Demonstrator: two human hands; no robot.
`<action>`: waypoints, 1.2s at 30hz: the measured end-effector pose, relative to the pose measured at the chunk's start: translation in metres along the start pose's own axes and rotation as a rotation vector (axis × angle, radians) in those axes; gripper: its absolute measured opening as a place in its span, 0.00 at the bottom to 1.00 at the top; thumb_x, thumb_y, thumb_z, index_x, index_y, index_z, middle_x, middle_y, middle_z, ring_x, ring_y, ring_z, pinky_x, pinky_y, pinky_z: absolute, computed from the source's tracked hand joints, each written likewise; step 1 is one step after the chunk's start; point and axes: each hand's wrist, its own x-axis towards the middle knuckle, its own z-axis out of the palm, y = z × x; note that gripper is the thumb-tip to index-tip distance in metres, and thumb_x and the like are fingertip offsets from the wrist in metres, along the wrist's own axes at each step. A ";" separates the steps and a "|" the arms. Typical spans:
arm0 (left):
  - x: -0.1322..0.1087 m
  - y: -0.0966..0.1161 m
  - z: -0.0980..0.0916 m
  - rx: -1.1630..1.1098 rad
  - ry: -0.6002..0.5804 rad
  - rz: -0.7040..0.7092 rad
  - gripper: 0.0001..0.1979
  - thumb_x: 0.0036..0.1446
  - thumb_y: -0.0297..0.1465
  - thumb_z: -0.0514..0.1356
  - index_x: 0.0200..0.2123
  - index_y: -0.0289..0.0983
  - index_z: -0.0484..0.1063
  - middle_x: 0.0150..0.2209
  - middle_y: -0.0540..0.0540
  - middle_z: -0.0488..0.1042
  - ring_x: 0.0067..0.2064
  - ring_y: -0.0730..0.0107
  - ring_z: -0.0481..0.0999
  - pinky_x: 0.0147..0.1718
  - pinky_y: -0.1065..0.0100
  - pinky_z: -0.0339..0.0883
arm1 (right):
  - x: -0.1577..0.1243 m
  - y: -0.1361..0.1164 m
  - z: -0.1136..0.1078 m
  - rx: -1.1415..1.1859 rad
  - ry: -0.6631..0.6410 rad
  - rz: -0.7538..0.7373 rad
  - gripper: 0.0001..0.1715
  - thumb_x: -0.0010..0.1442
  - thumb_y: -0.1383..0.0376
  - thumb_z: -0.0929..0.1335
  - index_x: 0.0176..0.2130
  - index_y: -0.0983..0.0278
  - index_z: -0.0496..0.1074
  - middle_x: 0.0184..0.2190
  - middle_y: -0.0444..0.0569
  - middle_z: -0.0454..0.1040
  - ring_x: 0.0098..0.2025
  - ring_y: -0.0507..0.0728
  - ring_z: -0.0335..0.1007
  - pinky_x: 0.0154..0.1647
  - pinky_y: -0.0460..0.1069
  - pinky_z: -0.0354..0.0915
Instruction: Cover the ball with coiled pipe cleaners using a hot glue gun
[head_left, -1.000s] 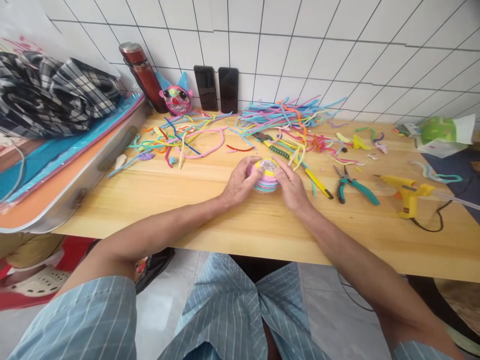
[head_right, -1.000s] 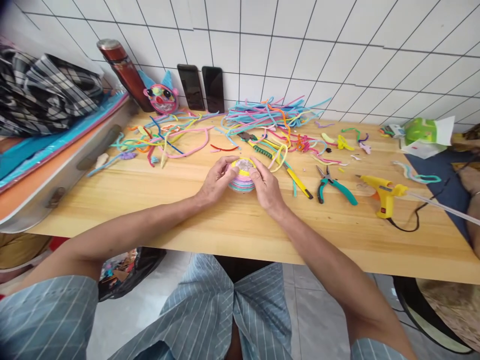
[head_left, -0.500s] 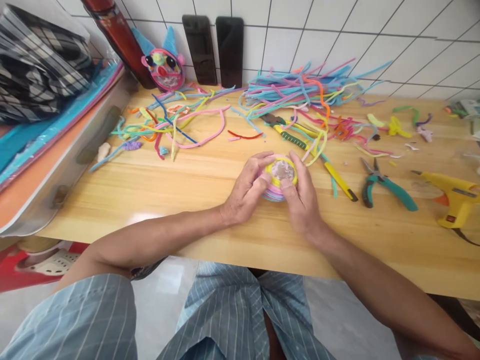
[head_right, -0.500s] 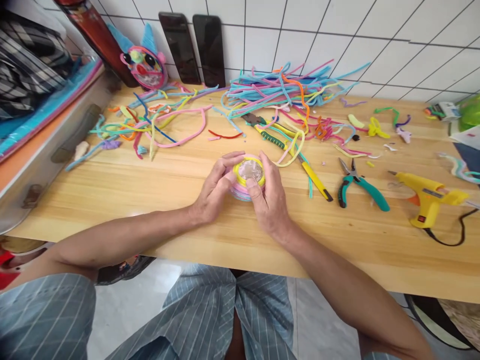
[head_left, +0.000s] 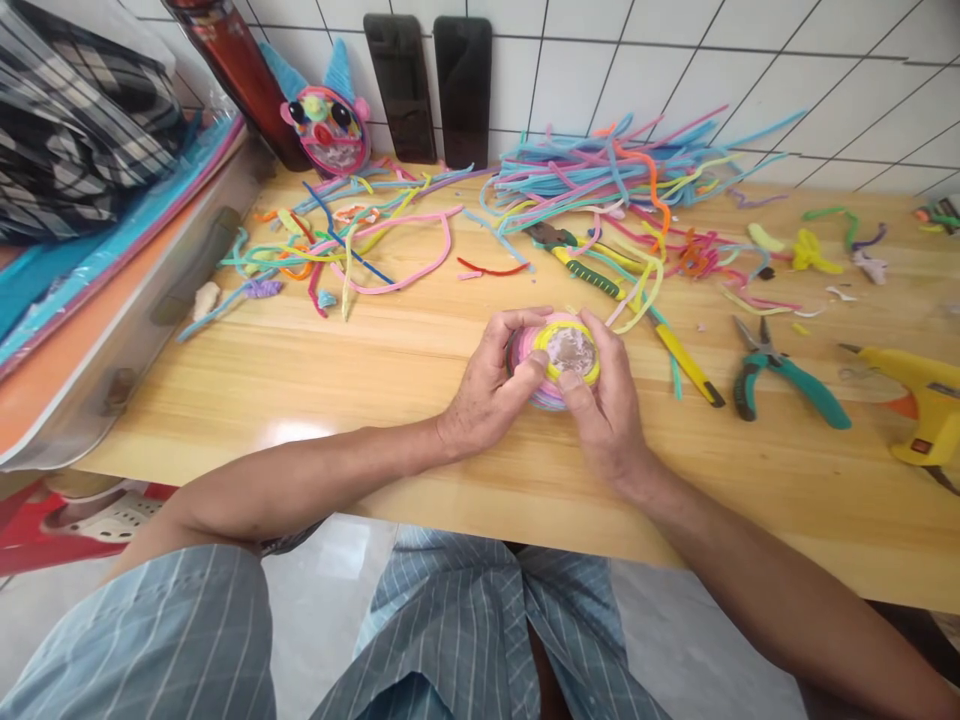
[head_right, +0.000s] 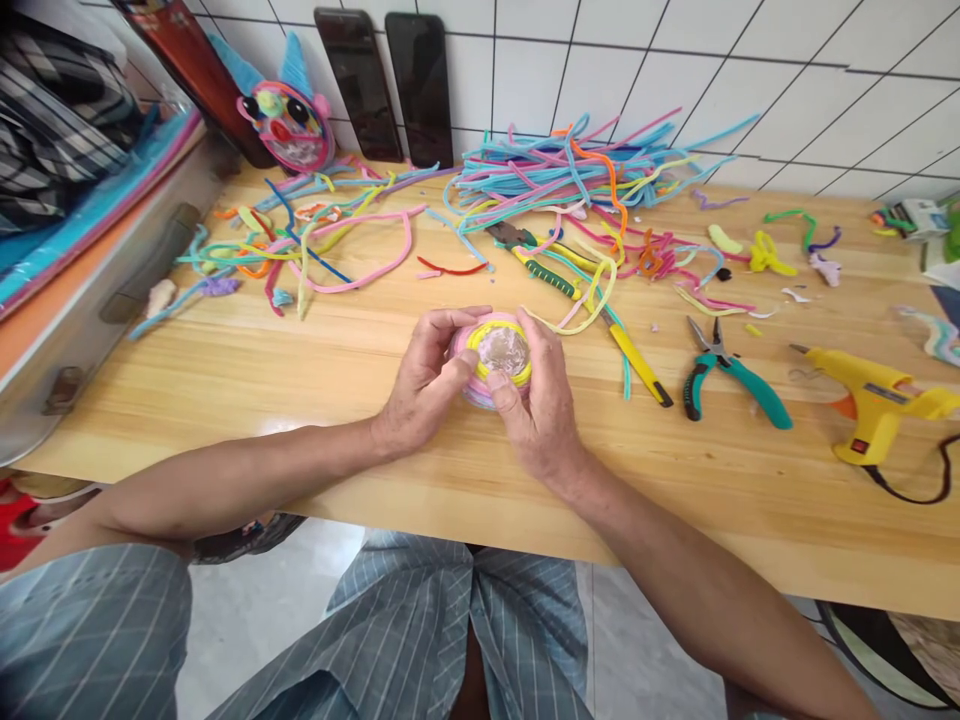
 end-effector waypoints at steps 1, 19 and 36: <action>0.000 0.000 0.000 -0.001 -0.002 -0.012 0.18 0.76 0.48 0.60 0.59 0.44 0.68 0.70 0.37 0.76 0.74 0.54 0.75 0.76 0.50 0.68 | 0.000 0.000 0.000 -0.009 -0.001 -0.003 0.38 0.79 0.45 0.67 0.79 0.50 0.63 0.76 0.56 0.71 0.78 0.71 0.67 0.81 0.74 0.64; 0.005 -0.029 -0.007 0.134 -0.017 0.388 0.12 0.82 0.37 0.57 0.61 0.42 0.75 0.66 0.38 0.78 0.71 0.58 0.78 0.71 0.49 0.73 | 0.000 0.002 0.005 -0.107 0.006 -0.117 0.37 0.82 0.50 0.63 0.82 0.53 0.57 0.75 0.60 0.69 0.77 0.70 0.67 0.78 0.74 0.67; 0.005 -0.033 -0.007 0.176 -0.020 0.490 0.14 0.80 0.37 0.61 0.63 0.44 0.74 0.66 0.38 0.77 0.69 0.55 0.79 0.69 0.48 0.75 | -0.003 0.001 0.007 -0.102 0.002 -0.141 0.38 0.81 0.51 0.62 0.83 0.52 0.55 0.77 0.58 0.66 0.79 0.71 0.64 0.79 0.76 0.65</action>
